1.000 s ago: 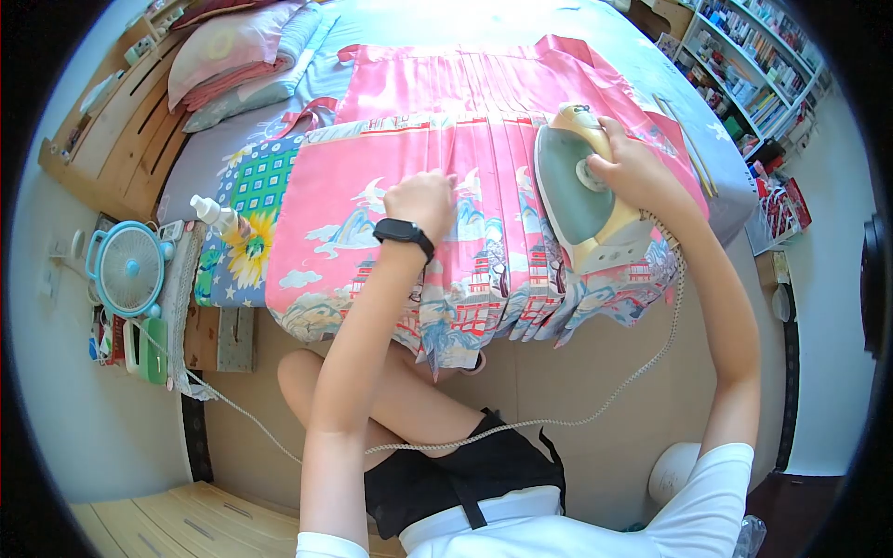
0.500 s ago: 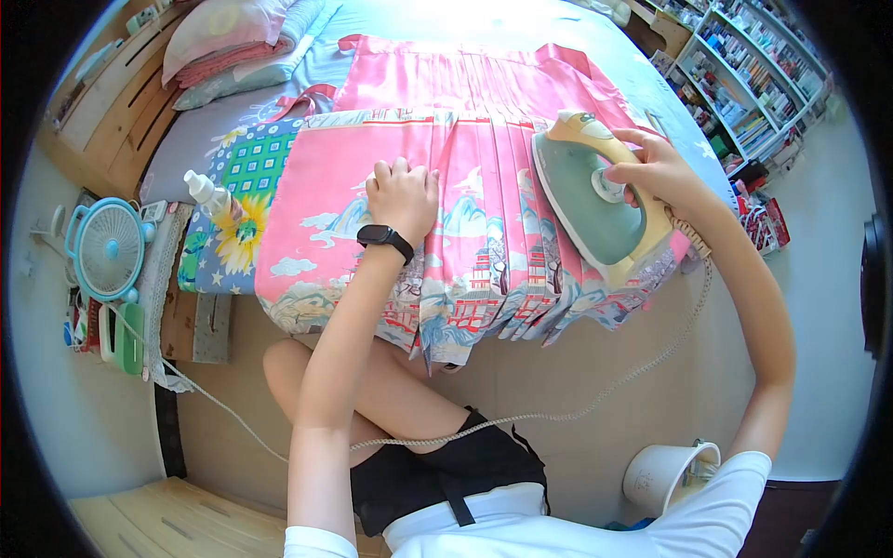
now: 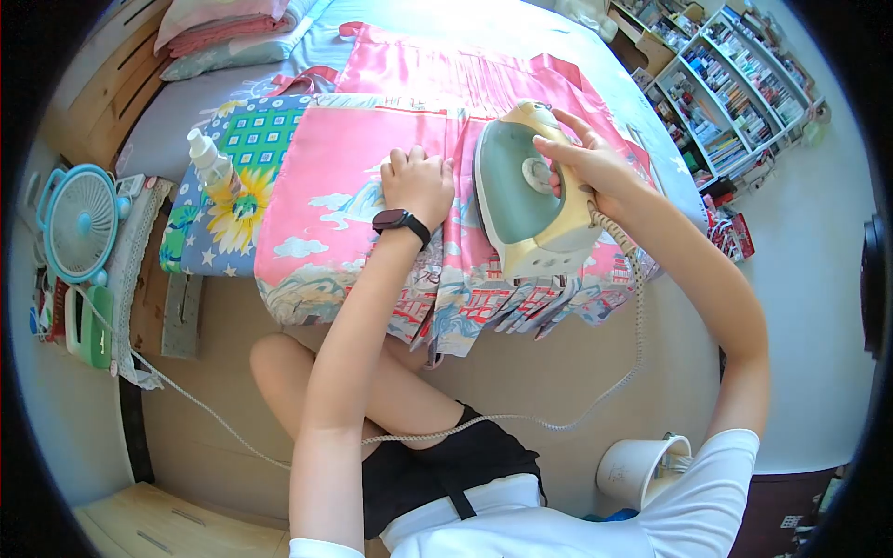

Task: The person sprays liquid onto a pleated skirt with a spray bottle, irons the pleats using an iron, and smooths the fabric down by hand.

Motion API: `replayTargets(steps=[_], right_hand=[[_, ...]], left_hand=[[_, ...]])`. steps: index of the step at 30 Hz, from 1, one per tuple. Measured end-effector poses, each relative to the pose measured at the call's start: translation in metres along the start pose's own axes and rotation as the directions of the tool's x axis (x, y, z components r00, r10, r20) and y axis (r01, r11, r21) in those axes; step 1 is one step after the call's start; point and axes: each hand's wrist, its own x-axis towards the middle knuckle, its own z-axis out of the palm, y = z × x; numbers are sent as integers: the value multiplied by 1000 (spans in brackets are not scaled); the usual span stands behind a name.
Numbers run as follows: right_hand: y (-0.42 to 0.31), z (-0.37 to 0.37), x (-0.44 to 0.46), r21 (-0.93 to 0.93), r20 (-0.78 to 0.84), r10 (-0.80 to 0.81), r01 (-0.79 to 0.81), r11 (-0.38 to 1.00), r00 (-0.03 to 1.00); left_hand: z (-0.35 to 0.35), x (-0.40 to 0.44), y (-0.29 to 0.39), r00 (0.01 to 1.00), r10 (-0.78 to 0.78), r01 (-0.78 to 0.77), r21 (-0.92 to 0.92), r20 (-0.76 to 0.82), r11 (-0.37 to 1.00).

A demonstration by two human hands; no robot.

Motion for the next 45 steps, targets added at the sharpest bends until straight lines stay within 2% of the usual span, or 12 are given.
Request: replayTargets(steps=[2,15,17,20,21,23,30,32,39,41,45], right_hand=[[-3,3,5,10,36,32,-32,999,999],[9,11,11,-75,17,59,-58,995,998],[7,18,7,-171,-1,11,-11,985,1000],[13,19,7,-274,-14,-49,43,961,999],[16,17,11,-274,-12,-47,42,961,999],[26,12,22,-290,6,-168,163,943,986],[32,9,27,-389,0,-209,192,901,978],[35,9,29,-387,-7,-272,248,888,962],[32,10,27,-402,1,-255,234,885,967],[24,13,20,-344,37,-153,157,926,987],[26,12,22,-359,34,-185,185,915,982]], left_hand=[[-1,0,1,1000,-17,17,-16,-9,1000],[1,0,3,1000,-1,1,2,-29,1000],[4,-2,3,996,1,-3,-17,-95,1000],[3,-2,2,996,9,-10,-10,-87,1000],[3,-2,2,996,8,-8,-10,-85,1000],[1,-3,3,996,15,-16,-4,-83,1000],[4,-3,2,995,16,-16,5,-95,1000],[5,-3,2,994,22,-22,3,-110,1000],[5,-3,2,993,17,-17,5,-119,1000],[5,-3,2,992,25,-25,3,-121,1000],[5,-4,2,991,35,-35,3,-133,999]])
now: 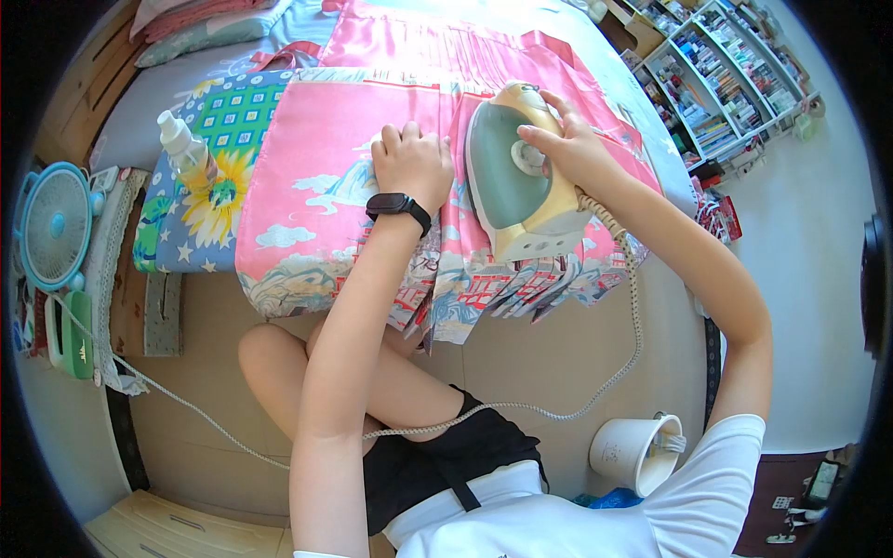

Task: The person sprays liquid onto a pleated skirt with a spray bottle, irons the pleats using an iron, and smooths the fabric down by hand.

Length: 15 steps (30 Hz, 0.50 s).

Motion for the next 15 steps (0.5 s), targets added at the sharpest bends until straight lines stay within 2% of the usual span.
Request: replayTargets(steps=[15], right_hand=[[7,0,5,25,-6,-24,24,999,1000]], left_hand=[[-3,0,1,999,-10,10,3,32,1000]])
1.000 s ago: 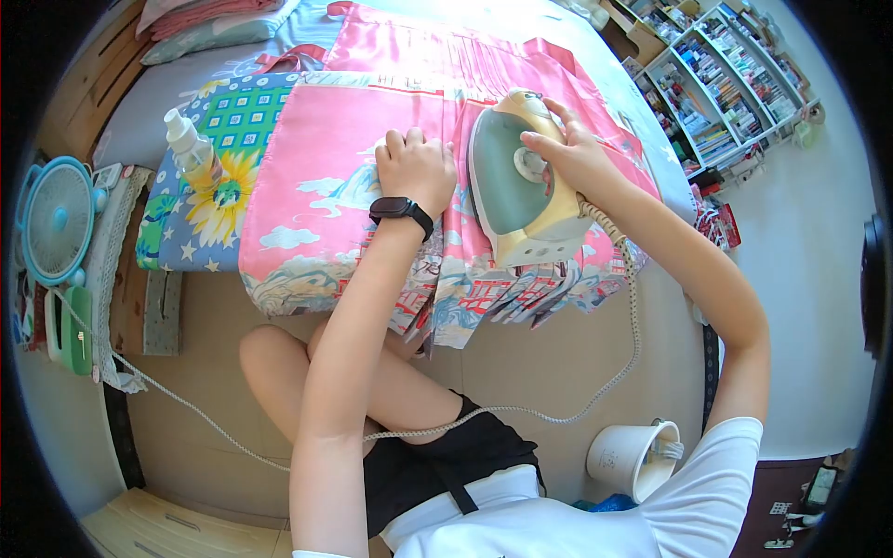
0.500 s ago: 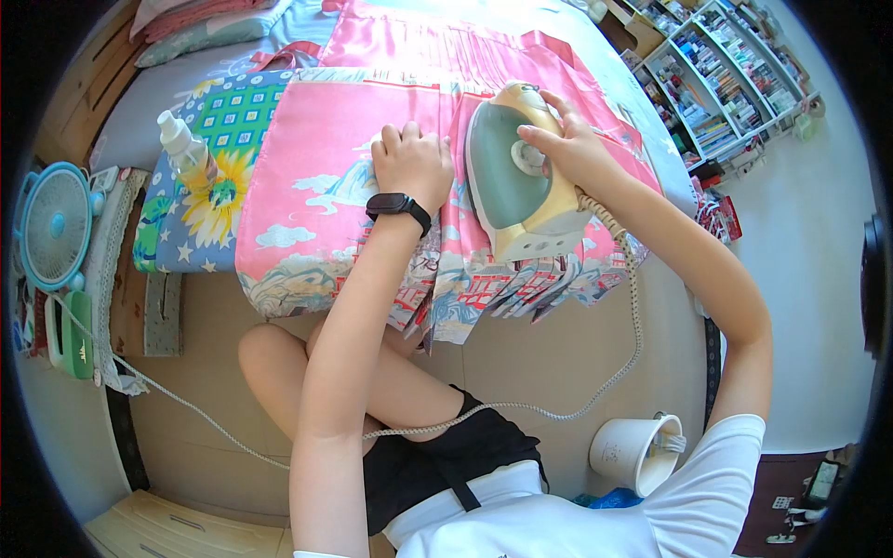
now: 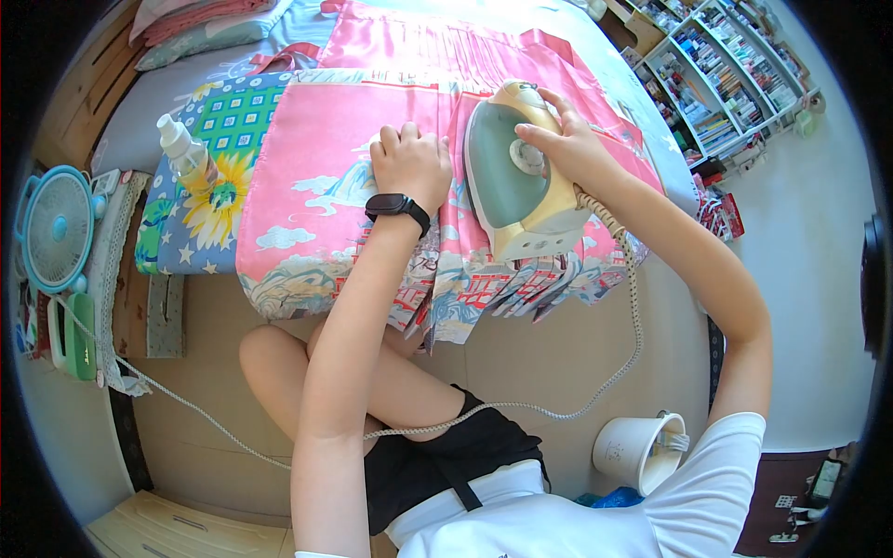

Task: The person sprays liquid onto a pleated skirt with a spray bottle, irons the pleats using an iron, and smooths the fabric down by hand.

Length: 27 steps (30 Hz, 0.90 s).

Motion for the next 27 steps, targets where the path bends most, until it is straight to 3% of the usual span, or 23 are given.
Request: replayTargets(steps=[9,12,14,19,26,27], right_hand=[[-3,1,-3,2,8,12,-12,1000,1000],[-6,-3,-2,47,-62,-27,30,998,998],[-25,-15,-6,-26,-48,135,-137,990,990],[-21,-51,1,63,-28,139,-137,989,990],[-11,-39,6,-37,-49,-77,75,997,996],[-16,-36,5,-53,-35,-29,27,998,999]], left_hand=[[2,-1,0,1000,8,-8,11,-18,1000],[0,1,2,1000,-1,1,27,5,1000],[0,1,1,1000,-5,5,15,-7,1000],[1,1,0,1000,-18,18,0,-12,1000],[0,1,1,1000,-25,26,-11,16,1000],[-1,1,1,1000,-27,27,-7,11,1000]])
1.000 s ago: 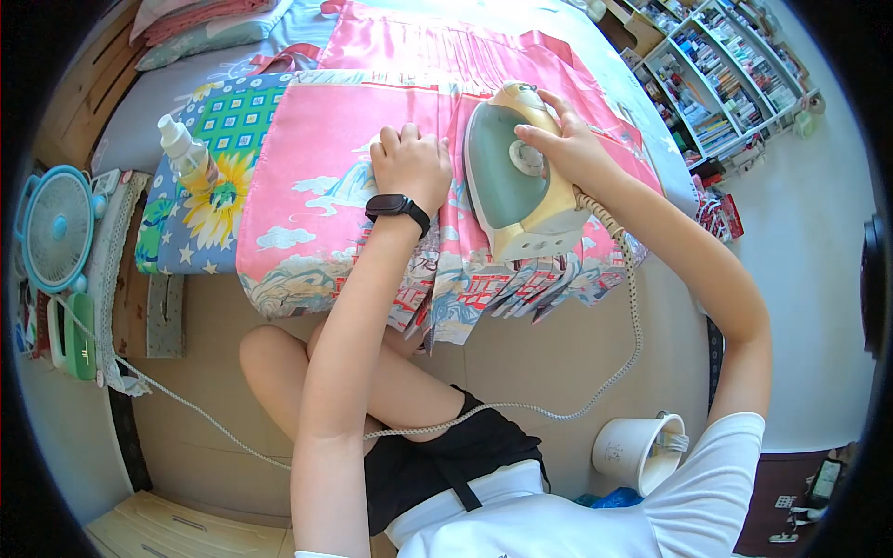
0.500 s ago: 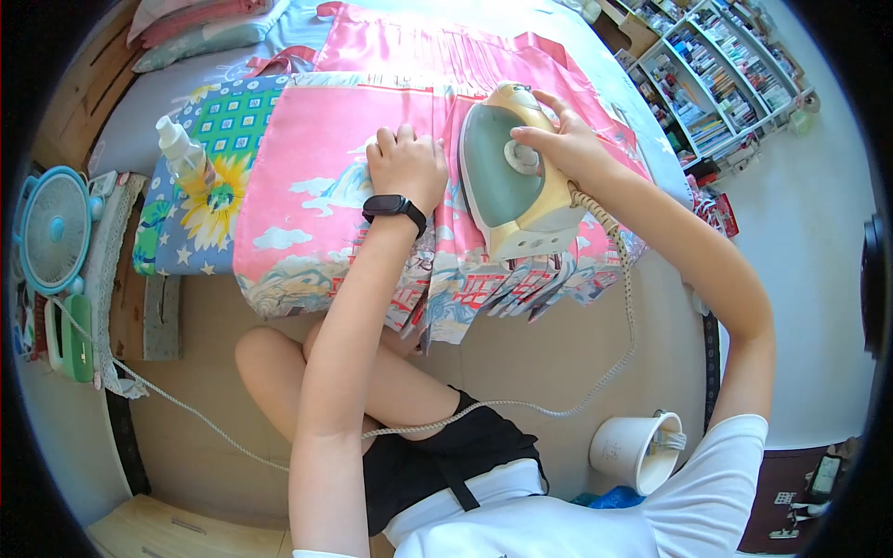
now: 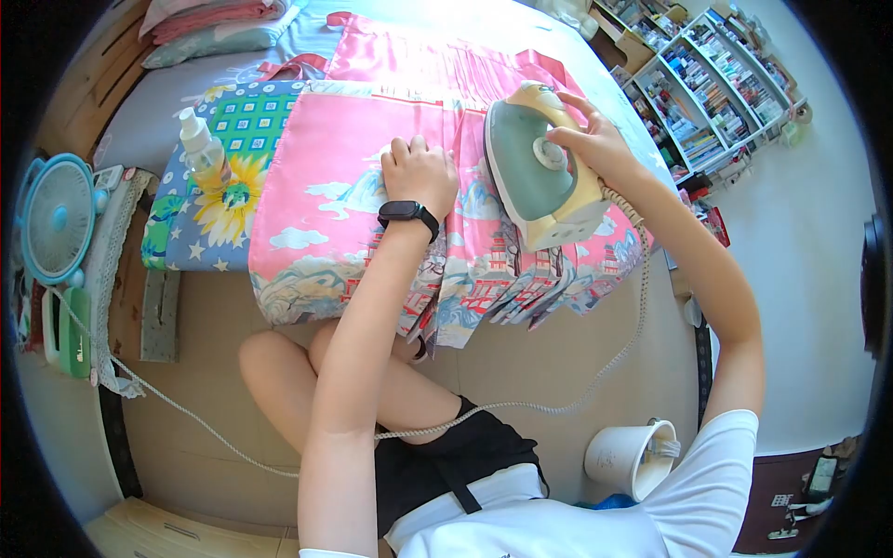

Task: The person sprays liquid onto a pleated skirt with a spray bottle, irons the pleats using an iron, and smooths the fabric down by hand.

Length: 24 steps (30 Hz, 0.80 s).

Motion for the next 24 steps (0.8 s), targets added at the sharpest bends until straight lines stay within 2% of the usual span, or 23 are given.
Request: replayTargets(steps=[2,7,10,14,17,19,21,24], right_hand=[[-3,7,2,6,4,19,-19,1000,1000],[1,19,8,20,67,31,-33,999,997],[16,27,15,-70,24,-3,5,998,1000],[14,28,11,-38,20,8,-7,999,1000],[8,28,8,-80,30,33,-31,996,999],[5,28,5,-4,65,53,-53,999,996],[11,30,8,-23,38,25,-24,999,999],[15,31,8,-34,14,-6,6,999,1000]], left_hand=[[-2,0,0,999,5,-7,35,39,999],[0,-1,0,1000,14,-14,31,14,999],[1,-1,-1,1000,18,-18,35,10,999],[2,-1,-1,1000,22,-22,15,-22,1000],[4,-1,-2,999,35,-34,31,-34,999],[1,-1,-2,1000,24,-25,42,3,999],[2,-1,-2,999,20,-22,52,42,998],[4,-1,-3,998,53,-51,50,-33,997]])
